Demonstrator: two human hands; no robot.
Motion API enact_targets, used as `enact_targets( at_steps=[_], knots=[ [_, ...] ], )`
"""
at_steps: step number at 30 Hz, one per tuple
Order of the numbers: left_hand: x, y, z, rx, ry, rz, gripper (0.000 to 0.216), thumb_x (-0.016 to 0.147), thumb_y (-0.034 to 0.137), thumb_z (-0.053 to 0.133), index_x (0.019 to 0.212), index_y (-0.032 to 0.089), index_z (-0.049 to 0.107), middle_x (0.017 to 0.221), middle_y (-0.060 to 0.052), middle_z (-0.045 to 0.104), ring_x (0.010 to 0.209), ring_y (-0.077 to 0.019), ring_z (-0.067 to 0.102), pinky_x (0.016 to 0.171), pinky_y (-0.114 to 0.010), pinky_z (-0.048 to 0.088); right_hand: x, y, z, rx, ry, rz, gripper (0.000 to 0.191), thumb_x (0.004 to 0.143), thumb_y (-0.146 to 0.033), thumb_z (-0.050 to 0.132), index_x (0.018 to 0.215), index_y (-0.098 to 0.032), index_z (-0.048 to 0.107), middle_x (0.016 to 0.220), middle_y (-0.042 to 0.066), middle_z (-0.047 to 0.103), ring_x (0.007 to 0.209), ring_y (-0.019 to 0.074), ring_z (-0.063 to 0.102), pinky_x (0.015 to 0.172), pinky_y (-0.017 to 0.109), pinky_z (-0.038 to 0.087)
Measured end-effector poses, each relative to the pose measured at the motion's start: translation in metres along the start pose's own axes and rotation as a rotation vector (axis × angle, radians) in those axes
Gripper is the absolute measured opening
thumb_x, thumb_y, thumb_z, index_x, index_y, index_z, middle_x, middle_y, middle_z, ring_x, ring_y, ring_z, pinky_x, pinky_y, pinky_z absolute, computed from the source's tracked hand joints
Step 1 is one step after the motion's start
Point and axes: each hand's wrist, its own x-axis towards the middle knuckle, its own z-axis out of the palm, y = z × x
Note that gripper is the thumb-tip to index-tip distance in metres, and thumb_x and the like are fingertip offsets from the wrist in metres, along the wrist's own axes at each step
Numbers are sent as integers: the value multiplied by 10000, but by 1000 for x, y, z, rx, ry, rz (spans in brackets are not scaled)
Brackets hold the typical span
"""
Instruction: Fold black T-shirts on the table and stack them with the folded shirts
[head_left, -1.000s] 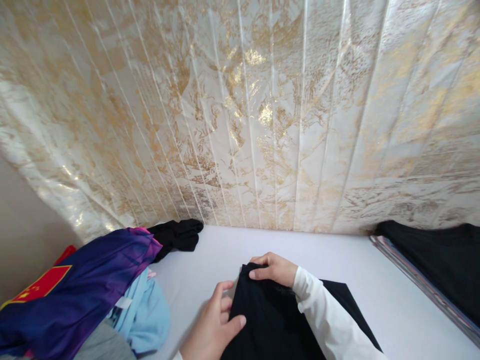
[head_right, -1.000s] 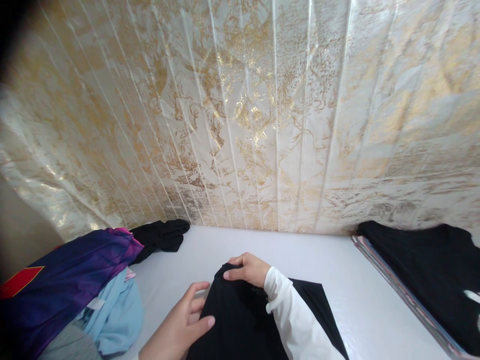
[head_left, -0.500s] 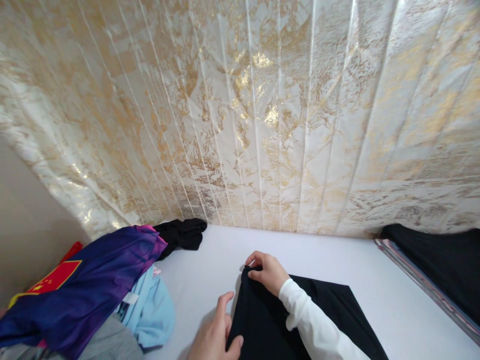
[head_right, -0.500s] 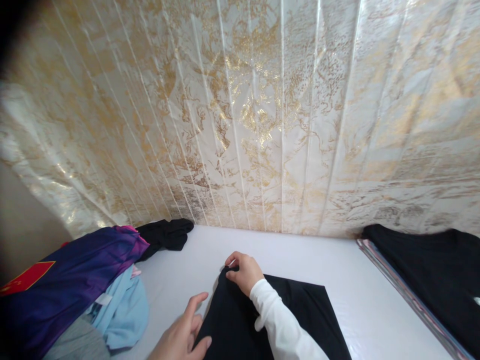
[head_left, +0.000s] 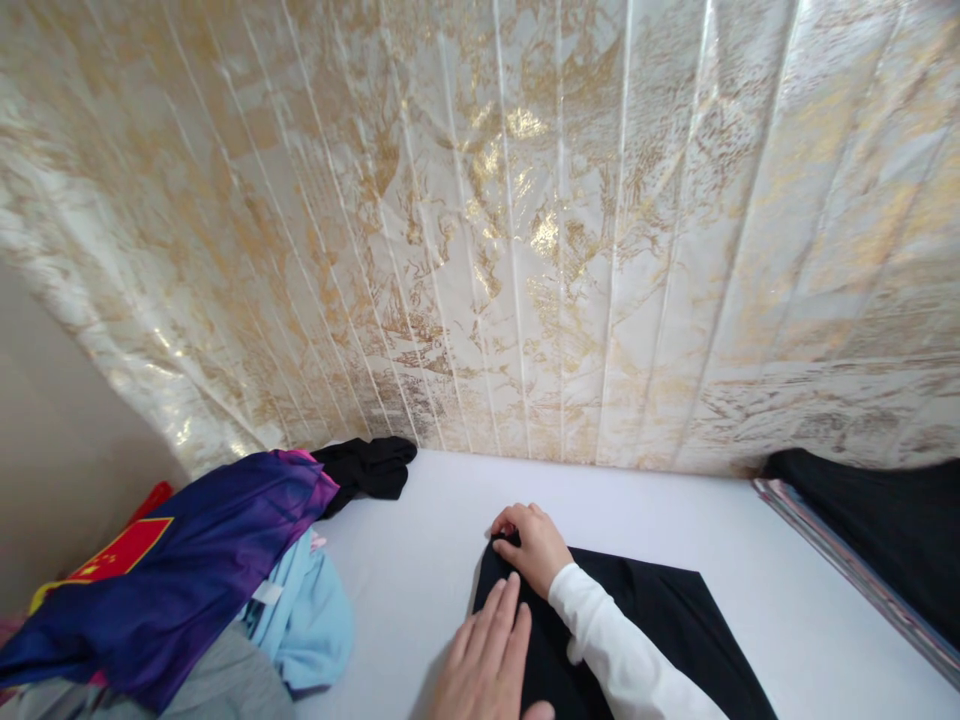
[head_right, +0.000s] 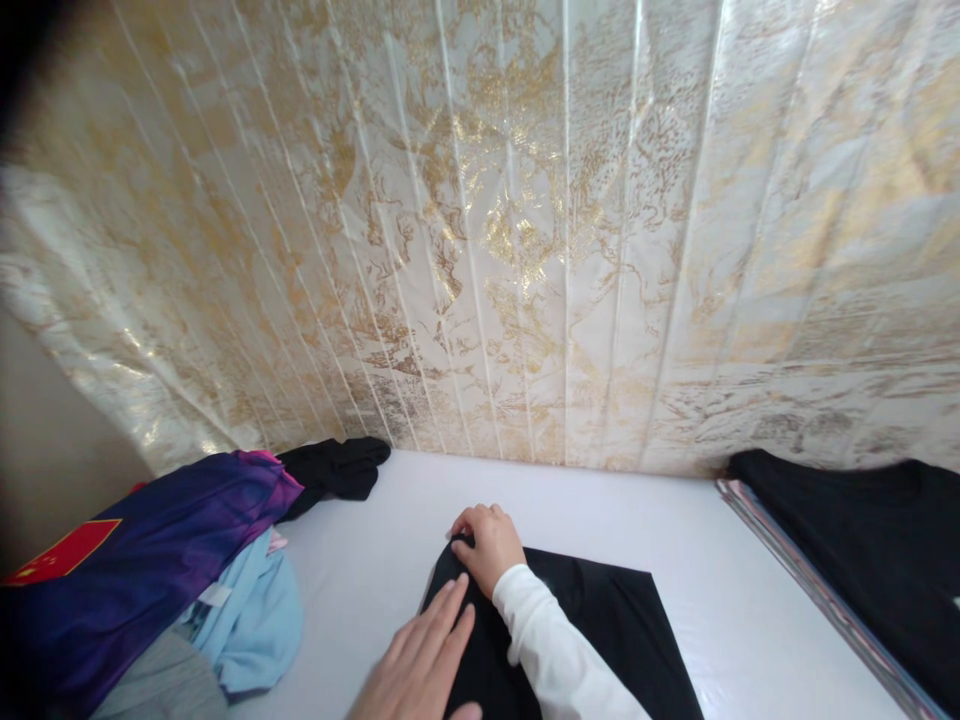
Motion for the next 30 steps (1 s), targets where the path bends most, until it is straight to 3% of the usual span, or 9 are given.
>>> enact_targets(
  at_steps=[4,7,10,13,16,19,23,27,30],
  knots=[
    [10,-3,28,31,19,9,750,845,581,471,1421,131,301,1446,-171,246,1307,-367,311,1025,-459,355,5,2,-1,1,-10,6,163,704,-142,611,848,-206,654,818,18,628,851,195,537,832,324,391],
    [8,-11,38,32,69,19,746,846,562,490,1439,180,247,1457,-139,209,1318,-355,290,1031,-424,358,0,-2,-23,21,-18,19,248,738,-184,585,982,-191,628,939,42,658,927,195,576,854,313,422],
    [5,-9,27,-1,44,33,722,871,556,448,1436,153,249,1454,-147,193,1324,-342,276,1040,-406,350,-28,-1,-59,-5,-1,18,321,821,-263,478,1123,-209,573,1142,58,627,1052,208,565,935,345,403],
    [9,5,5,-63,31,34,731,878,547,433,1435,118,233,1458,-160,166,1337,-338,243,1062,-438,311,-80,16,-82,-182,18,-4,408,843,-300,409,1229,-253,529,1280,53,561,1158,231,523,985,391,388],
    [16,19,-12,-115,-2,-22,769,871,532,438,1441,86,177,1472,-165,58,1364,-344,126,1086,-495,243,-133,49,-77,-427,72,-3,505,843,-405,423,1312,-227,485,1416,76,413,1301,272,367,1023,445,369],
    [25,26,-17,-123,-40,-128,807,858,546,432,1441,67,147,1483,-159,0,1374,-334,31,1107,-514,159,-164,74,-57,-603,157,41,672,820,-571,421,1353,-162,443,1449,119,331,1325,320,300,1003,485,392],
    [29,26,-19,-111,-27,-191,779,856,556,422,1449,129,153,1501,-127,13,1380,-312,-3,1112,-512,124,-165,77,-45,-711,211,126,776,808,-662,369,1356,-118,433,1453,144,301,1336,323,269,1037,493,343],
    [27,22,-20,-85,1,-213,743,847,579,422,1450,226,168,1511,-100,11,1379,-313,-22,1097,-537,120,-151,71,-56,-722,181,216,731,828,-641,364,1372,-155,405,1463,127,283,1349,316,235,1049,521,300],
    [23,21,-17,-80,-17,-222,739,849,568,422,1450,224,165,1509,-118,22,1379,-317,-1,1090,-548,123,-146,70,-64,-717,120,253,732,831,-629,376,1381,-147,384,1465,127,271,1353,310,220,1061,520,275]
  ],
)
